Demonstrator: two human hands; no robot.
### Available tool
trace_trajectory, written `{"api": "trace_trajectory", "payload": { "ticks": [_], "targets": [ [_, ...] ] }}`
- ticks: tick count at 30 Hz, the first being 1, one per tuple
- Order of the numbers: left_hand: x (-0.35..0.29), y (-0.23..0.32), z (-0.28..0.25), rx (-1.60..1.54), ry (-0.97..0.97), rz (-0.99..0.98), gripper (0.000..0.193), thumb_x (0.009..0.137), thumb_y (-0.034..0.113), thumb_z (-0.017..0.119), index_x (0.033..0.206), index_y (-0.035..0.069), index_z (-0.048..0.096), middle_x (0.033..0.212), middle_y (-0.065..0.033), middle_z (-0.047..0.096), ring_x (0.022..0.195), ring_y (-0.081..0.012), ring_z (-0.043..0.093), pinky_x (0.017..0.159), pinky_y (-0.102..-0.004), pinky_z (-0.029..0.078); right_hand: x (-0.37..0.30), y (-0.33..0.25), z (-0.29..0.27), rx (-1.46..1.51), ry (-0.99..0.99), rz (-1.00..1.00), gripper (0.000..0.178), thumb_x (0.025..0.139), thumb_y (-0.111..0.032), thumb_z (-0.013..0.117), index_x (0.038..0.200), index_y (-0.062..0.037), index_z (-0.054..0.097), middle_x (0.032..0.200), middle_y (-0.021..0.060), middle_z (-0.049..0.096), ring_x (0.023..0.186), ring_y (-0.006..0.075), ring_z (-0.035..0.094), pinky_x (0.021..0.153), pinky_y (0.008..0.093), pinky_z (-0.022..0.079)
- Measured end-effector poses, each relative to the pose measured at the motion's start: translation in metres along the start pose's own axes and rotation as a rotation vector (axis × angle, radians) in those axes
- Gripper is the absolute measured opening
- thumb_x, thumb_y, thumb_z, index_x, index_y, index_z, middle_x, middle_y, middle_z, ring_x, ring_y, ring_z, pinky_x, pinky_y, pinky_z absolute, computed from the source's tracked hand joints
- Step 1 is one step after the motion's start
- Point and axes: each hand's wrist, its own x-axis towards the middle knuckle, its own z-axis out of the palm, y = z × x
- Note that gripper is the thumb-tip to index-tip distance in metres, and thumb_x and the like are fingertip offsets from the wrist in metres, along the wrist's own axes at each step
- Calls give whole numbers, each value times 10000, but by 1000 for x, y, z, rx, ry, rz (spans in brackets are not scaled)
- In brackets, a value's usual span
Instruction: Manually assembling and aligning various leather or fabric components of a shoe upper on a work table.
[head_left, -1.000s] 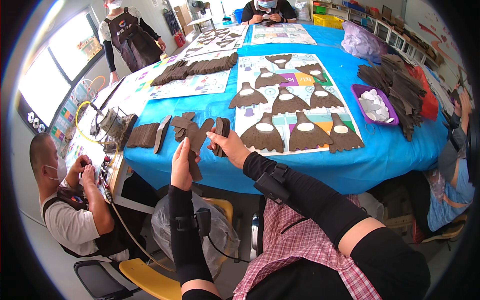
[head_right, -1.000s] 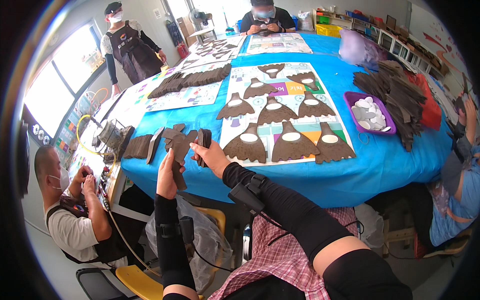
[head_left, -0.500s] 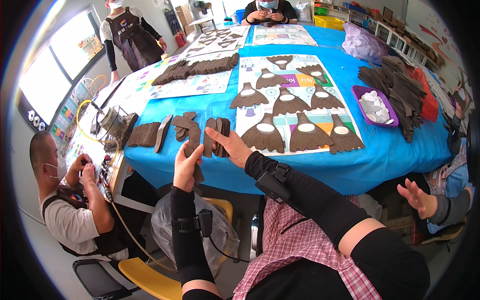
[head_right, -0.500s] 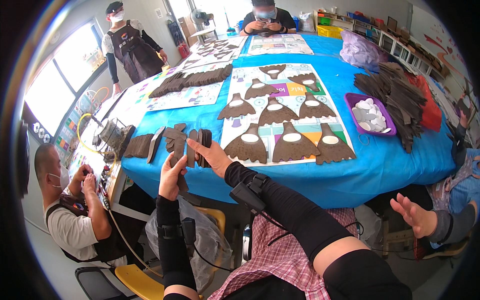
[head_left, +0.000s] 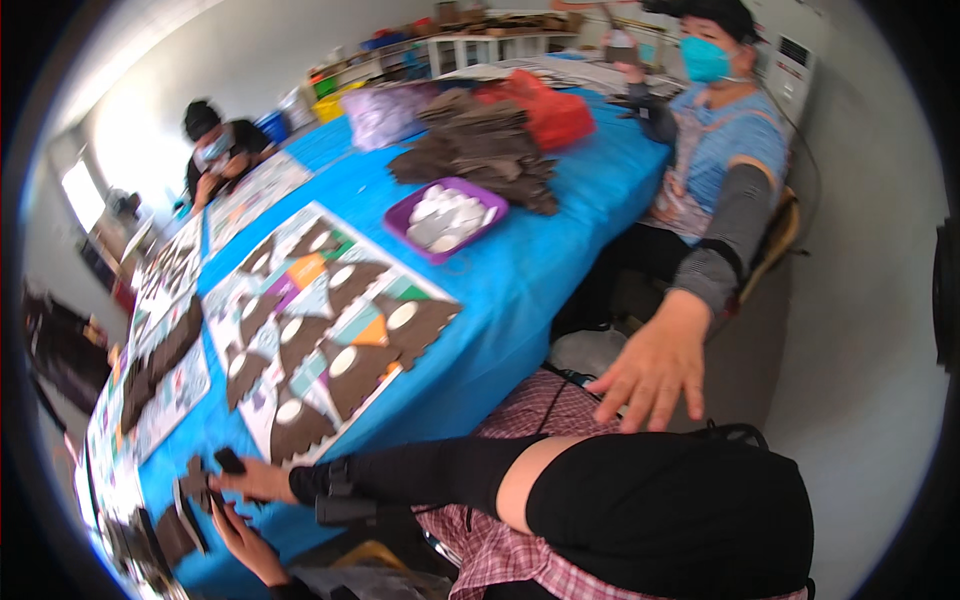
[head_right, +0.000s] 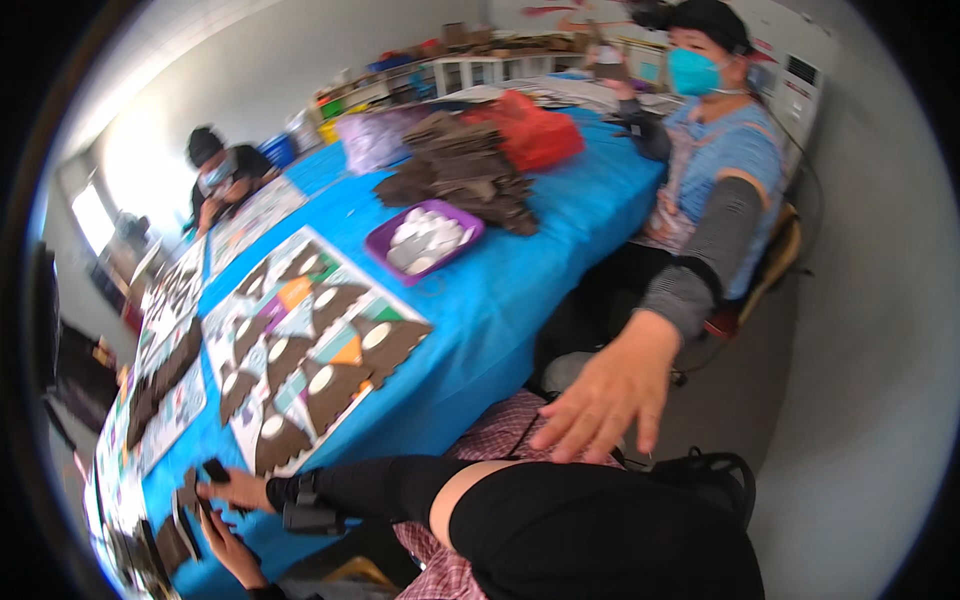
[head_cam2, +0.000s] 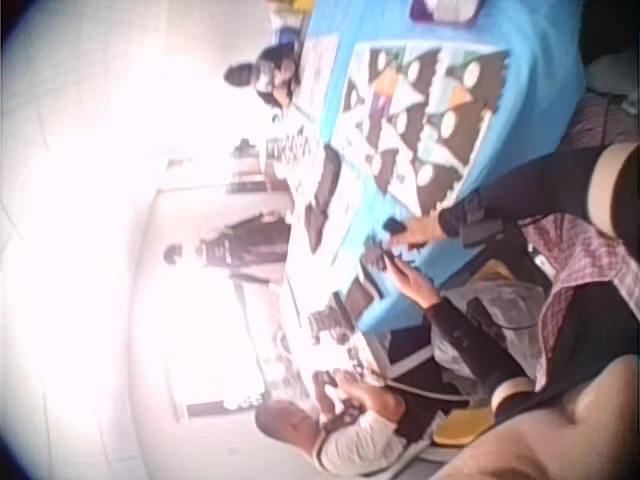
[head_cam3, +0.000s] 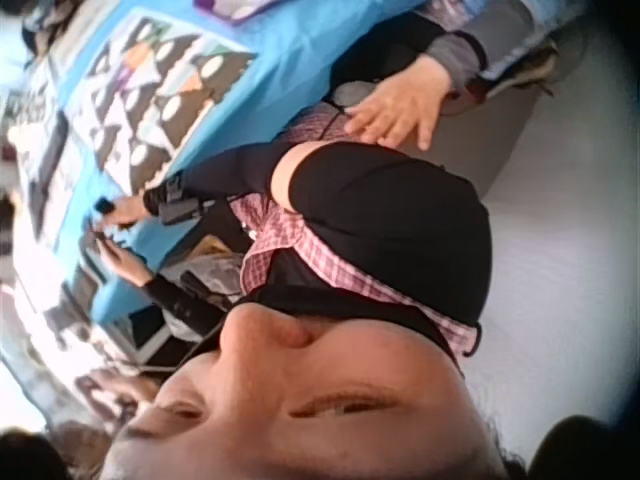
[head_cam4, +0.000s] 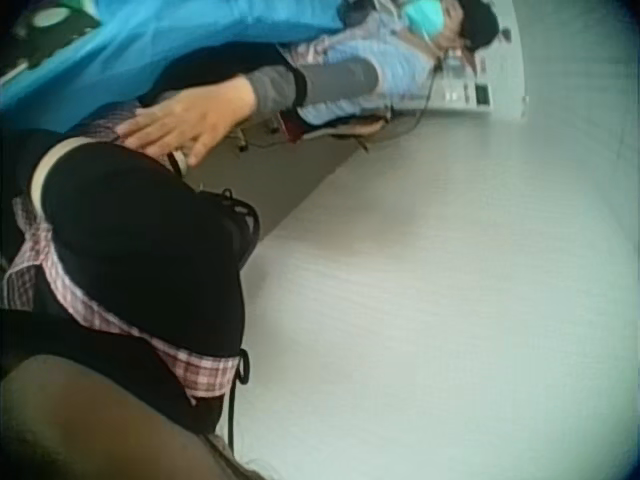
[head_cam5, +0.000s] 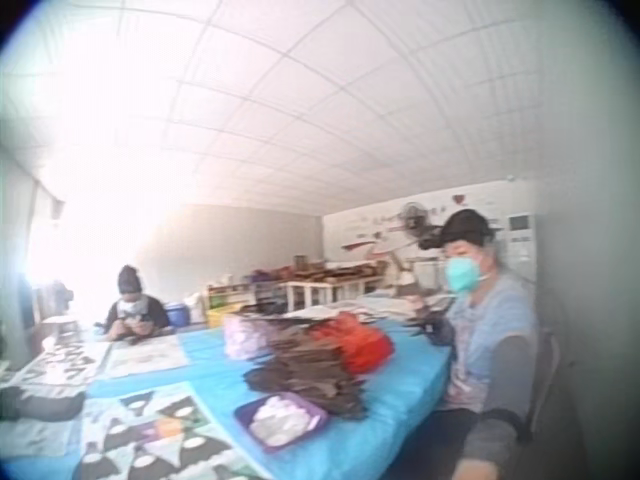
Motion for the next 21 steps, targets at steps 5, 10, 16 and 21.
{"api": "trace_trajectory", "payload": {
  "ticks": [5, 10, 16, 21],
  "targets": [
    [-42, 138, 24, 214, -26, 89, 343, 922, 56, 487, 1264, 39, 511, 1111, -213, 505, 943, -340, 531, 791, -374, 453, -41, -16, 7, 204, -156, -115, 324, 868, -307, 638, 1053, -95, 476, 926, 35, 615, 869, 134, 568, 790, 292, 453],
    [-76, 178, 40, 243, 41, 516, 329, 977, 153, 422, 1251, -8, 506, 1108, -179, 522, 877, -280, 545, 701, -333, 453, -91, -60, 6, 196, -96, 33, 270, 939, -347, 510, 1005, -94, 442, 839, 16, 607, 679, 106, 557, 620, 253, 432],
    [-116, 183, 45, -30, 141, 163, 386, 1001, 262, 346, 1198, -17, 524, 964, -111, 557, 700, -171, 461, 587, -269, 380, -144, -89, -29, 39, 40, -187, 230, 935, -309, 500, 966, -104, 401, 701, 14, 514, 599, 83, 492, 533, 236, 399],
    [-118, 191, 58, -256, 19, -181, 388, 988, 254, 376, 1215, -32, 506, 986, -118, 540, 769, -188, 485, 673, -285, 412, -192, -103, -66, -71, 168, -48, 239, 848, -240, 628, 890, -78, 457, 661, -20, 458, 525, 78, 461, 503, 237, 392]
  ]
}}
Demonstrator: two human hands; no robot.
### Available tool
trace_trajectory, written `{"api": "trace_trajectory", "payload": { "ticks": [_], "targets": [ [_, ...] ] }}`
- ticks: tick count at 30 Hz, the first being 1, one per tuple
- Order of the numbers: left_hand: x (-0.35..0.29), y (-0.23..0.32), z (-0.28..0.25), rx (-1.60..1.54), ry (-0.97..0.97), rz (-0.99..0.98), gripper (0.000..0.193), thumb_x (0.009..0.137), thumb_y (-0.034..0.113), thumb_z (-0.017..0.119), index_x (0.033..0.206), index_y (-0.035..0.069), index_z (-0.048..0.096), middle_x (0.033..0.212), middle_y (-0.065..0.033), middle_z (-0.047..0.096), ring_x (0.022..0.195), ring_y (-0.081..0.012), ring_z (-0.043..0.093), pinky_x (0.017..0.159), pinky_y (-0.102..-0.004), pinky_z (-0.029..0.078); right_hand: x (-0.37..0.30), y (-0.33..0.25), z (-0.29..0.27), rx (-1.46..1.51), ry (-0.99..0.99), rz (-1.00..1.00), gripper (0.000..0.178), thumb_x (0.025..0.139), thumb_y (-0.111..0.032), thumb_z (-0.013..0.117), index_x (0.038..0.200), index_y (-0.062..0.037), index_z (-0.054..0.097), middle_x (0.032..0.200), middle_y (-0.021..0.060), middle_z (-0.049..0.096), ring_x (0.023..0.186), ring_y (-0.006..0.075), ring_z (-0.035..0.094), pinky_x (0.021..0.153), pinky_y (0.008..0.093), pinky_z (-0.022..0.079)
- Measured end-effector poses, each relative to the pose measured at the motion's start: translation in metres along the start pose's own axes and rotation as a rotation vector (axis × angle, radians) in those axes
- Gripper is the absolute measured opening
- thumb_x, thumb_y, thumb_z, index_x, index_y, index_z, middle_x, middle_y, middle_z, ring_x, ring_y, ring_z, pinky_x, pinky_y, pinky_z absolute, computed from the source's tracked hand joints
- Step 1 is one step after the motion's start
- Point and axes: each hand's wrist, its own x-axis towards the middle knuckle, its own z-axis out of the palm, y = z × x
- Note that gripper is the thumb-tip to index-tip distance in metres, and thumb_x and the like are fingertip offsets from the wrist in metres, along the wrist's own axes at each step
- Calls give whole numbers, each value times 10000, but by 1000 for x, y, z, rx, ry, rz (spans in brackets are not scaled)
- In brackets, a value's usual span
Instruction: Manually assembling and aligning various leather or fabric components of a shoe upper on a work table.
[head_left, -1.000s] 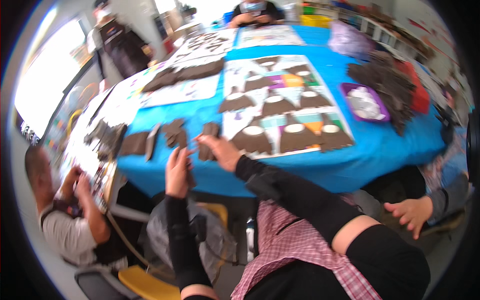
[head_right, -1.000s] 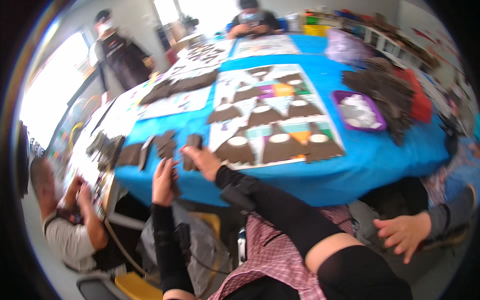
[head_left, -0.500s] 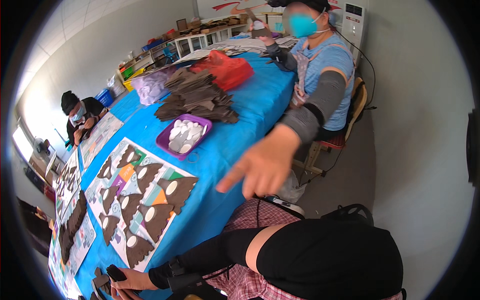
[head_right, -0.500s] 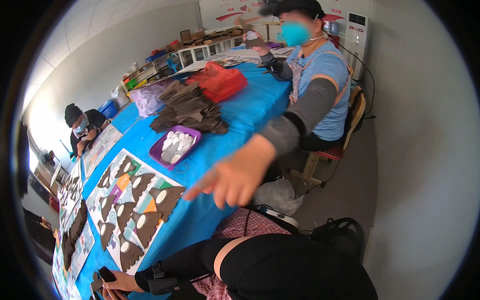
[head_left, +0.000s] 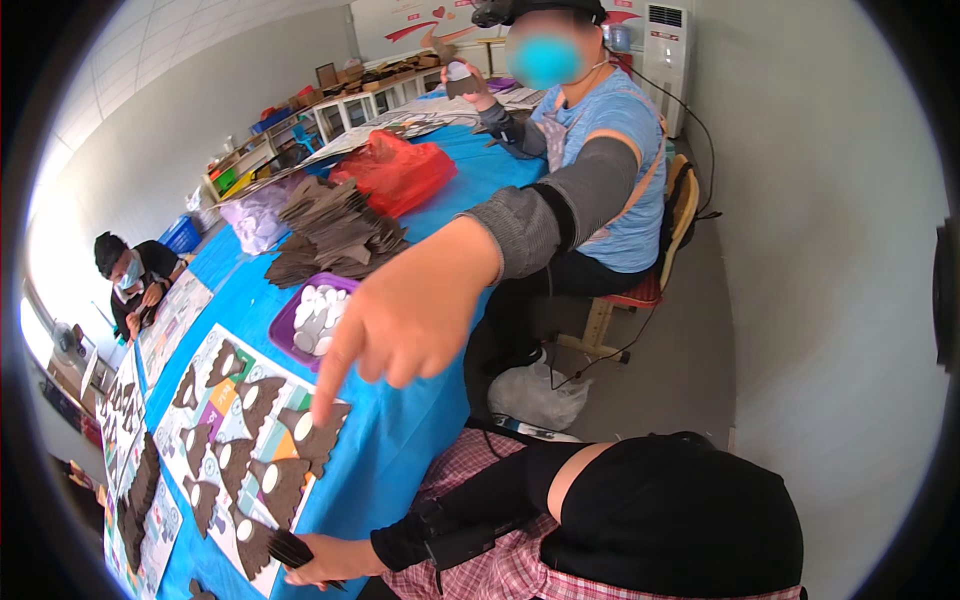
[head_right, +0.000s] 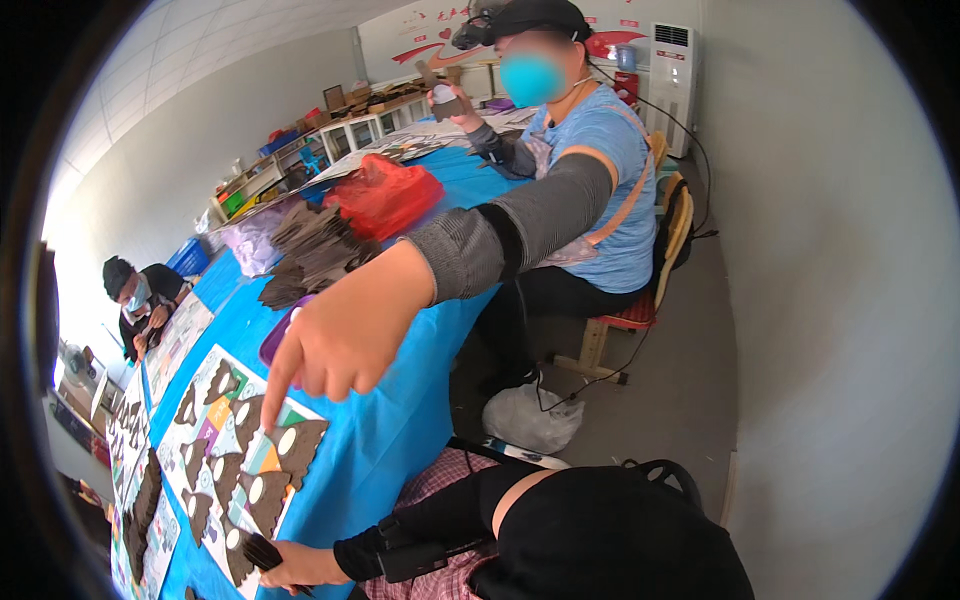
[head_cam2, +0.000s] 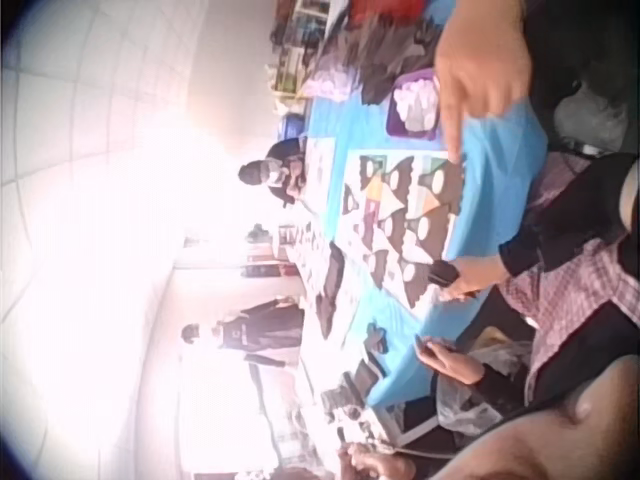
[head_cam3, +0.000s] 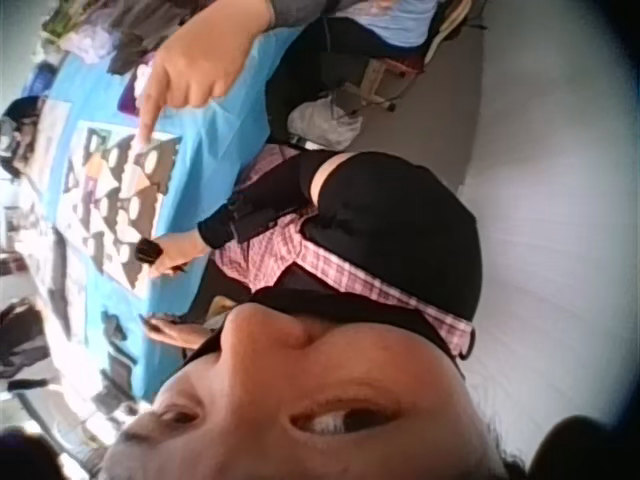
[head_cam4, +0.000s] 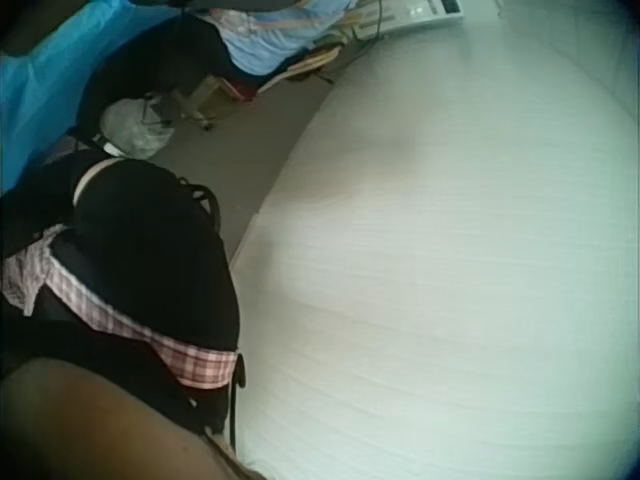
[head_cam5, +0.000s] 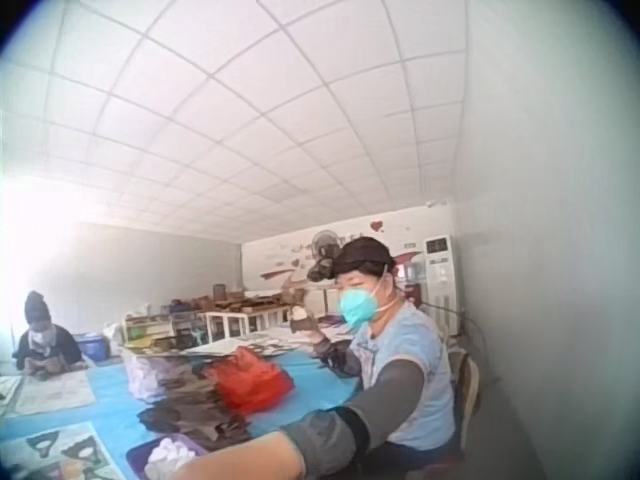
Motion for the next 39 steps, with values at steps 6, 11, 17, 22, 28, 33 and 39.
{"api": "trace_trajectory", "payload": {
  "ticks": [6, 11, 17, 22, 28, 33, 39],
  "targets": [
    [-8, 30, 5, 346, -354, 94, 440, 951, 185, 339, 1350, 11, 402, 1283, -266, 472, 1134, -374, 515, 987, -450, 417, -13, 25, -6, -75, -134, 151, 235, 823, -256, 630, 925, -51, 577, 665, -12, 522, 569, 73, 500, 529, 242, 412],
    [9, -10, 37, -198, -581, 72, 399, 988, 258, 332, 1308, 54, 455, 1375, -127, 415, 1280, -254, 386, 1048, -359, 312, -35, -10, -15, 115, -198, 514, 232, 892, -183, 585, 1081, -53, 553, 802, 16, 566, 688, 95, 540, 616, 256, 446],
    [-22, -5, -3, -265, -470, 104, 463, 1011, 309, 224, 1338, 59, 436, 1394, -117, 381, 1284, -237, 358, 1079, -345, 226, -51, 32, 9, 61, -420, 659, 365, 833, -158, 648, 1142, -73, 472, 901, 33, 556, 771, 125, 574, 662, 277, 491],
    [-9, -11, -28, -25, -512, 140, 412, 996, 233, 323, 1352, 45, 411, 1392, -133, 366, 1322, -250, 301, 1089, -355, 216, -42, 25, 24, 88, -367, 683, 296, 828, -153, 597, 1090, -45, 513, 949, 43, 553, 831, 126, 552, 702, 260, 465],
    [25, -27, -122, 396, -9, 207, 482, 931, 105, 461, 1383, 12, 325, 1432, -186, 318, 1342, -297, 285, 1098, -381, 222, -32, 40, 20, 118, -450, 678, 379, 811, -178, 588, 1139, -21, 480, 995, 40, 542, 892, 131, 526, 772, 267, 449],
    [15, -28, -276, 688, 488, 138, 507, 992, 294, 370, 1364, -48, 331, 1399, -198, 370, 1307, -282, 341, 1079, -332, 238, -33, 53, 12, 215, -402, 764, 392, 809, -173, 587, 1151, -18, 472, 1001, 43, 541, 898, 126, 528, 786, 263, 451],
    [-12, -47, -270, 515, 365, 74, 392, 971, 189, 437, 1312, -4, 428, 1325, -147, 452, 1235, -232, 429, 1039, -317, 313, -34, 55, 26, 170, -421, 814, 377, 813, -171, 592, 1140, -20, 481, 994, 43, 540, 897, 121, 529, 792, 264, 451]
  ]
}}
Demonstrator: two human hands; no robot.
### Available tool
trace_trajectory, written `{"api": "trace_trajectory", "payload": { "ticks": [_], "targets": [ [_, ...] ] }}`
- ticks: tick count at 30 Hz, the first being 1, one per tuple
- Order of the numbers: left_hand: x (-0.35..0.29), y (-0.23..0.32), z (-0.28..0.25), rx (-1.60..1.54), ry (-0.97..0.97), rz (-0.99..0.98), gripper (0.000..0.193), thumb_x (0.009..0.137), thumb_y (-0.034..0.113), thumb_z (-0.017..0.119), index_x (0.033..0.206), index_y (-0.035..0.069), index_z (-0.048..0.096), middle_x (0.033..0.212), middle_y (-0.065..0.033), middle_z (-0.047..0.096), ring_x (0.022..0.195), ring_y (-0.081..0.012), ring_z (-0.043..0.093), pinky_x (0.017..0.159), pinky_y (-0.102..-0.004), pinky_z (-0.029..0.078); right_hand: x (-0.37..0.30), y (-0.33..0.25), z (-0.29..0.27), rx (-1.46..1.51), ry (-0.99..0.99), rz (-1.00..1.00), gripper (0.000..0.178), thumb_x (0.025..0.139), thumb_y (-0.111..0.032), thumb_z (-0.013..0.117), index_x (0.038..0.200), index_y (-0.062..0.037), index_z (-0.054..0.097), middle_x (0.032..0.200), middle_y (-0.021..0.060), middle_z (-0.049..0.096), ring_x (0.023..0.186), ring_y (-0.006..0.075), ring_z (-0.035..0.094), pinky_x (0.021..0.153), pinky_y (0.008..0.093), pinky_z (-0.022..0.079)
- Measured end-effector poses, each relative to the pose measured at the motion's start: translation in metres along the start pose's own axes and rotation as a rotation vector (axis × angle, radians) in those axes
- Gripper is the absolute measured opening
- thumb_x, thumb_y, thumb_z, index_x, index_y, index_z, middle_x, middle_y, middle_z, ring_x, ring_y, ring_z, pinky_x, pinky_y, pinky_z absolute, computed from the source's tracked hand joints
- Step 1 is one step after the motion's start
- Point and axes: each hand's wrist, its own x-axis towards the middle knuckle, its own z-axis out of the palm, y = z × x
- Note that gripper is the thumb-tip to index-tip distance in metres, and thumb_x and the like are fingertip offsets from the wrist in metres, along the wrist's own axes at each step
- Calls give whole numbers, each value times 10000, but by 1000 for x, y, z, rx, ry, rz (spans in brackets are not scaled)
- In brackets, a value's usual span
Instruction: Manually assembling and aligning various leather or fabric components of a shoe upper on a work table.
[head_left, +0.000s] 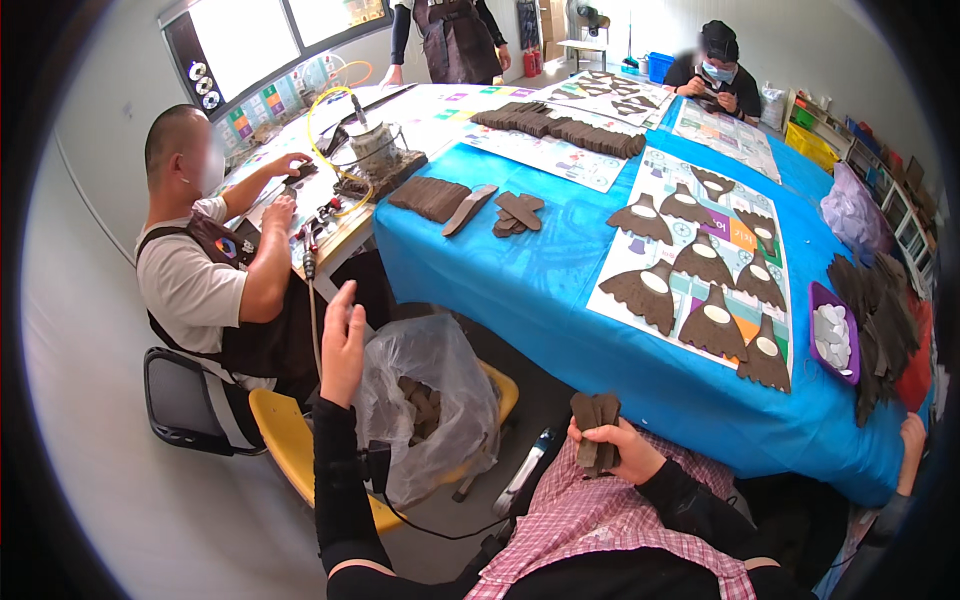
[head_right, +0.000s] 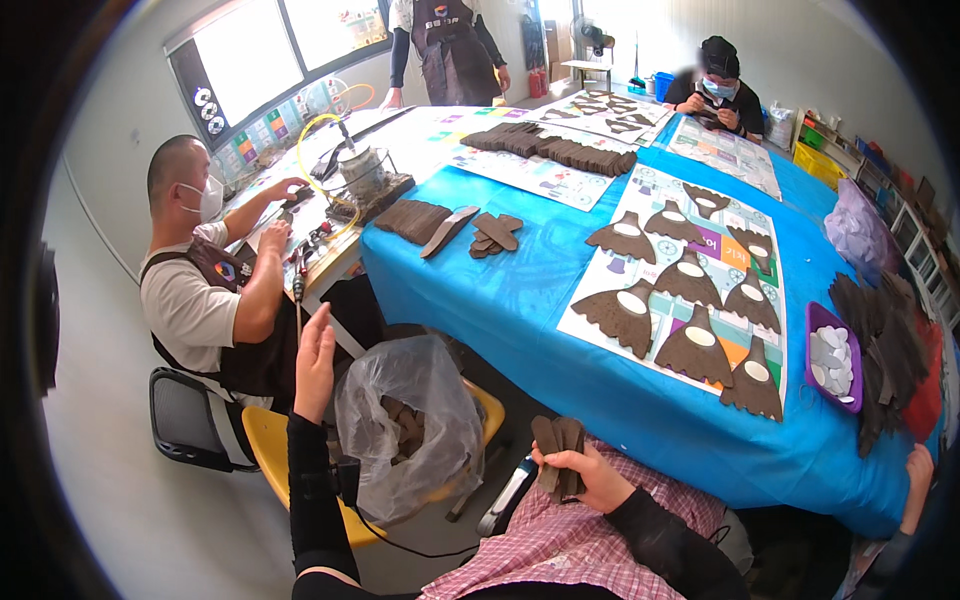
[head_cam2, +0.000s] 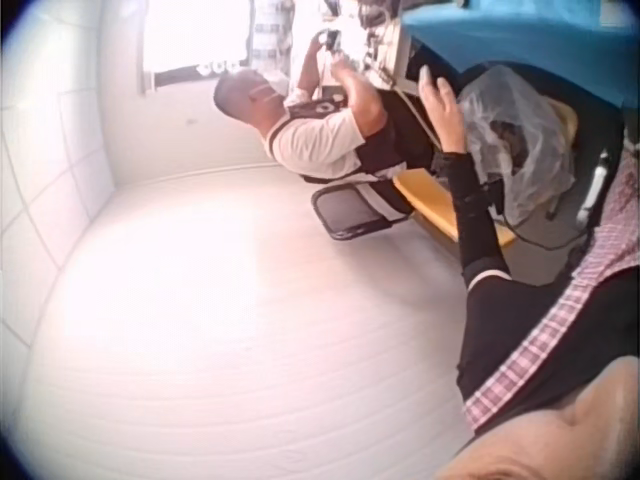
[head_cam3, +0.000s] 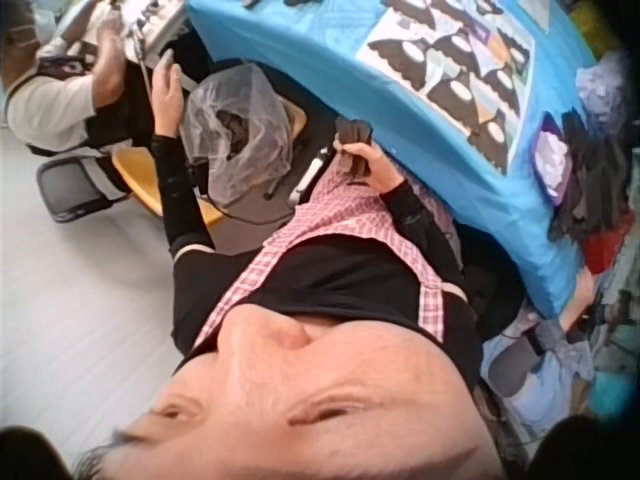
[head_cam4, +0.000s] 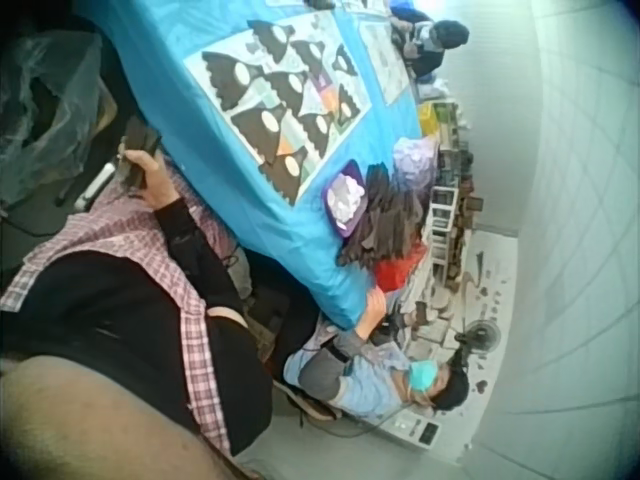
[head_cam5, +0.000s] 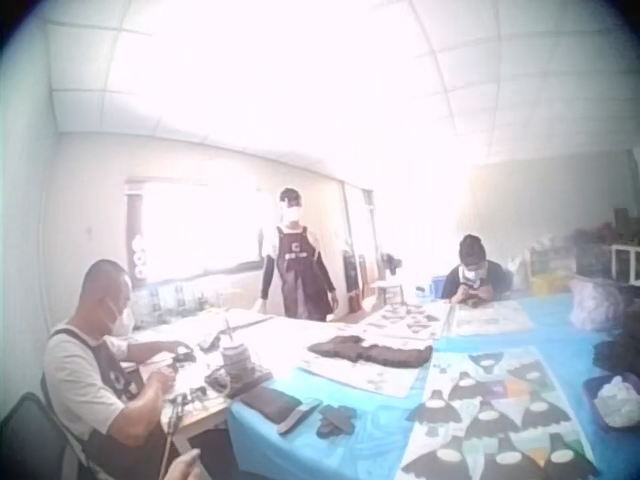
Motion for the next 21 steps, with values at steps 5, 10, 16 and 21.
{"api": "trace_trajectory", "payload": {
  "ticks": [5, 10, 16, 21],
  "targets": [
    [-2, 41, 54, -300, -264, -26, 334, 953, 136, 463, 1265, 23, 493, 1271, -116, 494, 1146, -174, 494, 967, -286, 384, -3, 8, -8, -24, 40, -18, 381, 808, -171, 597, 1140, -22, 485, 978, 35, 532, 880, 117, 515, 781, 263, 438],
    [77, 23, 44, -442, -64, -269, 496, 999, 368, 259, 1048, -10, 576, 892, -174, 664, 568, -209, 616, 577, -318, 514, -6, -1, -12, -29, 73, -103, 358, 815, -163, 590, 1128, -13, 501, 970, 36, 544, 884, 114, 514, 798, 257, 427],
    [158, -94, 1, -728, -88, -540, 360, 998, 388, 261, 1163, 115, 427, 1134, -131, 629, 697, -173, 651, 606, -303, 552, -35, 4, -19, 21, 21, -177, 364, 831, -168, 596, 1146, -12, 506, 1015, 43, 560, 945, 122, 541, 837, 277, 442],
    [154, -83, 77, -700, -244, -334, 206, 869, 296, 576, 879, 92, 543, 797, -61, 619, 551, -191, 529, 499, -336, 449, -48, 15, -58, -997, -82, -833, 300, 842, -20, 532, 1141, -19, 540, 1220, 132, 540, 1184, 227, 487, 983, 308, 381]
  ]
}}
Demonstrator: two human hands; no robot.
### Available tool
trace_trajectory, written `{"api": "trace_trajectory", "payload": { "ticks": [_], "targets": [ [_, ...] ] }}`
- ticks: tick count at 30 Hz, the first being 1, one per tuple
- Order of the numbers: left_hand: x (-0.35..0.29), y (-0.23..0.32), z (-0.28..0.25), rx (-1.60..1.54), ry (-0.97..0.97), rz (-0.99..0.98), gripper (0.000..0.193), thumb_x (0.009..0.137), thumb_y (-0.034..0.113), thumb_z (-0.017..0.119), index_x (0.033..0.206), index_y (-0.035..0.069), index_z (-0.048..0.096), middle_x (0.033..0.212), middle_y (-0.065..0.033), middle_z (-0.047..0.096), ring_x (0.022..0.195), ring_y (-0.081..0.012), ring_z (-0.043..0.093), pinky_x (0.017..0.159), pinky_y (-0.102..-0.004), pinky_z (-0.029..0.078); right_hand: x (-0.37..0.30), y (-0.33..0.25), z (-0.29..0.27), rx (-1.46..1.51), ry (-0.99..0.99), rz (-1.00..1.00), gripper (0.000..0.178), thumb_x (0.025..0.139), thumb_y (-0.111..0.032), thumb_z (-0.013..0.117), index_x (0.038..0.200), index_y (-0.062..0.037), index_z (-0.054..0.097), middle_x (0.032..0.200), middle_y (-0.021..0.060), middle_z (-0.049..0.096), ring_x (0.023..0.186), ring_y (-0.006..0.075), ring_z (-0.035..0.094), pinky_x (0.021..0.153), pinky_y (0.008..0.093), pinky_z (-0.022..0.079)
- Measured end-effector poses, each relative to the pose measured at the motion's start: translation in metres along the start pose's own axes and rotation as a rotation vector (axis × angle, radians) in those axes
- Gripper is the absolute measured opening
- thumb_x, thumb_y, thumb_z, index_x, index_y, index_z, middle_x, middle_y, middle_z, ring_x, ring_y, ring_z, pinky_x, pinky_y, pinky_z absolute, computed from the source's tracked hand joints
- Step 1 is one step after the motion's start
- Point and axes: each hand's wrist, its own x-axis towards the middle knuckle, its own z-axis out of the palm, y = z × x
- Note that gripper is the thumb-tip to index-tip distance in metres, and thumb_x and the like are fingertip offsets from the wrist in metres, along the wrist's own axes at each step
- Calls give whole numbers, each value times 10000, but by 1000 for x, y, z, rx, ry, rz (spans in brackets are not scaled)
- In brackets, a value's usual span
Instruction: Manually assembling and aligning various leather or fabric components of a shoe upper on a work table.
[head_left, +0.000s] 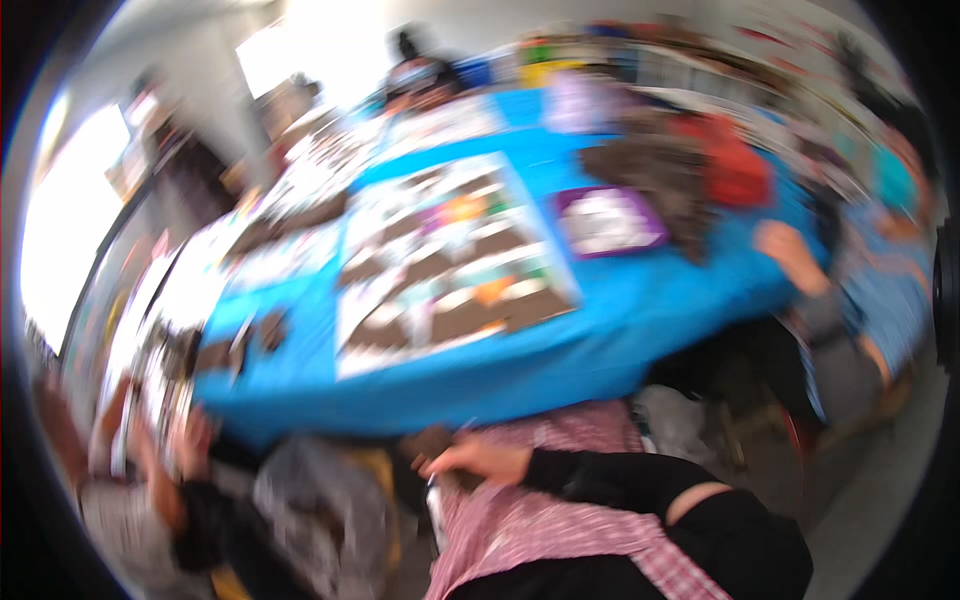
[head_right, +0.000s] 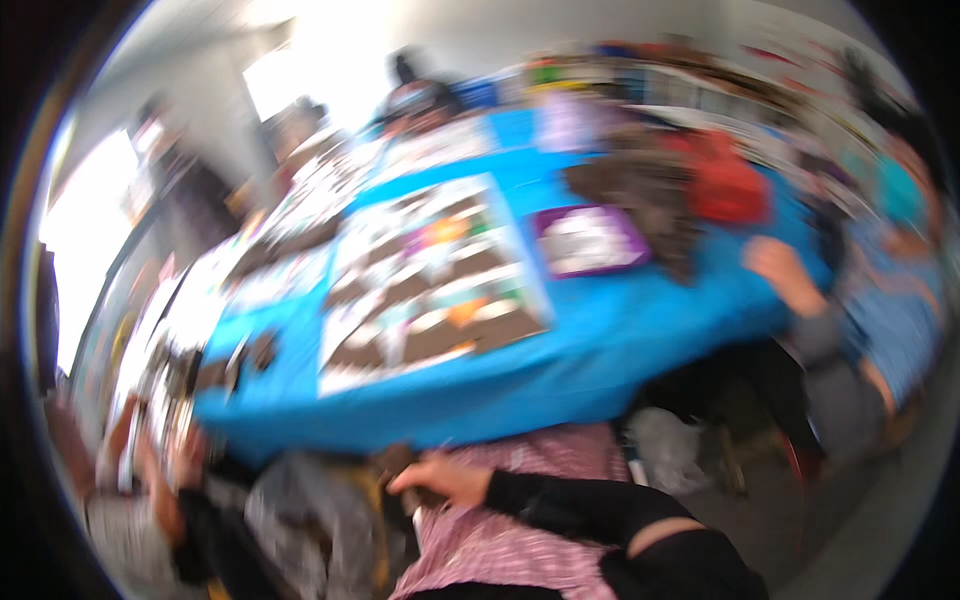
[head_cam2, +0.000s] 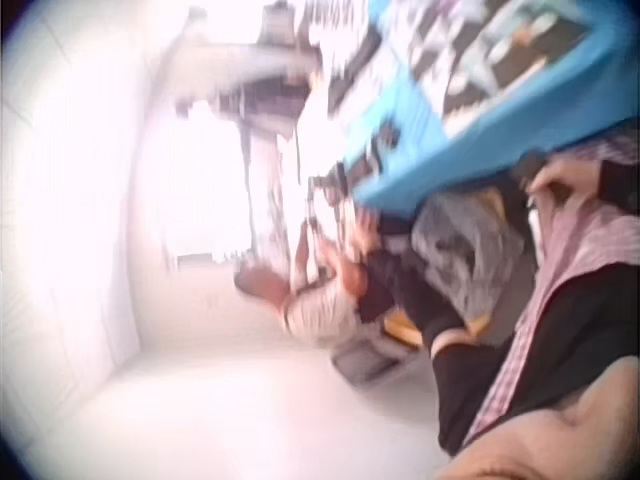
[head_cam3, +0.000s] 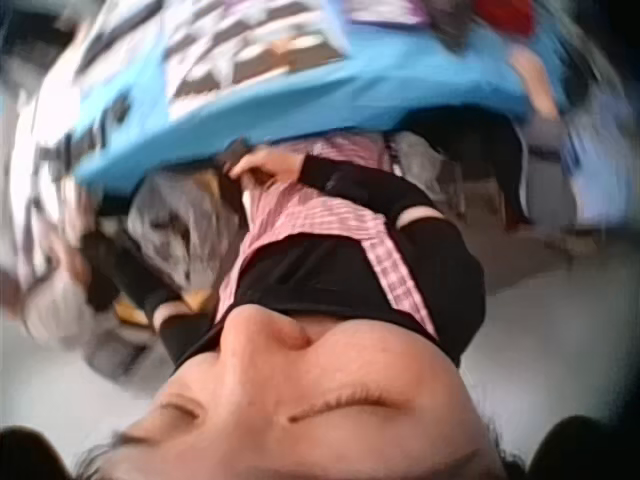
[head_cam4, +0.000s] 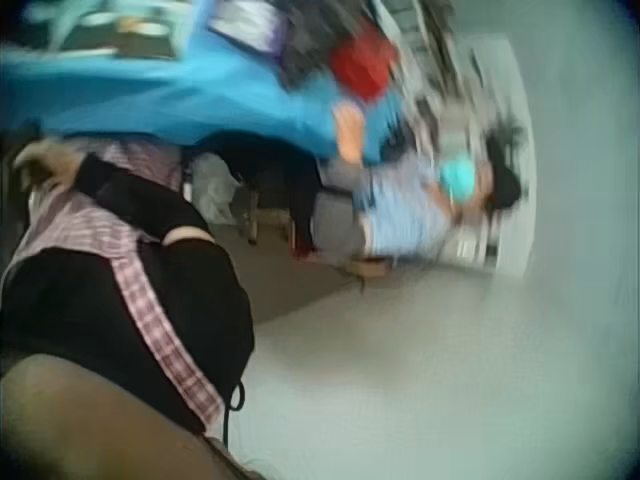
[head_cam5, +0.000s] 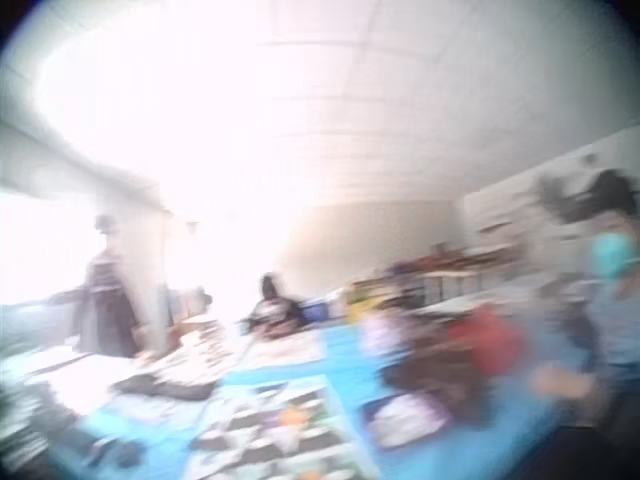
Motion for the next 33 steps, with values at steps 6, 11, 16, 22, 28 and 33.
{"api": "trace_trajectory", "payload": {
  "ticks": [6, 11, 16, 22, 28, 33],
  "targets": [
    [-87, 29, 43, 418, 178, -178, 225, 882, 298, 540, 983, 103, 492, 919, -71, 564, 677, -209, 509, 583, -351, 441, 5, -28, 8, 1014, 203, 647, 304, 786, -240, 636, 1027, -61, 585, 937, 44, 602, 790, 103, 578, 639, 235, 460],
    [-84, 16, 49, 497, 174, -237, 265, 893, 300, 510, 1069, 112, 449, 1021, -80, 517, 782, -224, 493, 652, -362, 434, 7, -10, 9, 1042, 227, 564, 263, 767, -238, 636, 967, -74, 585, 877, 28, 578, 689, 101, 562, 584, 232, 449],
    [-85, 13, 31, 515, 187, -280, 318, 905, 302, 479, 1156, 121, 406, 1123, -88, 471, 887, -239, 476, 722, -374, 427, 11, -14, 10, 1020, 196, 591, 303, 776, -219, 614, 1032, -71, 550, 884, 25, 566, 673, 108, 554, 574, 224, 442],
    [-74, 1, 11, 478, 188, -311, 393, 918, 304, 443, 1259, 131, 354, 1245, -99, 416, 1013, -256, 456, 805, -388, 419, 13, -7, 19, 1022, 279, 618, 209, 772, -222, 613, 911, -74, 565, 723, 15, 565, 583, 97, 552, 523, 223, 431],
    [-49, -7, -27, 392, 172, -343, 474, 931, 306, 407, 1363, 142, 303, 1367, -109, 360, 1139, -274, 435, 888, -402, 411, 9, -2, 22, 1010, 238, 631, 225, 812, -207, 600, 941, -24, 594, 727, 29, 549, 550, 135, 535, 506, 260, 450],
    [-26, -53, 15, 227, -82, -373, 494, 937, 262, 392, 1405, 123, 314, 1389, -122, 403, 1157, -286, 467, 911, -389, 427, 0, -13, 12, 950, 410, 531, 192, 811, -203, 595, 943, -64, 600, 824, 48, 603, 713, 119, 587, 591, 229, 448]
  ]
}}
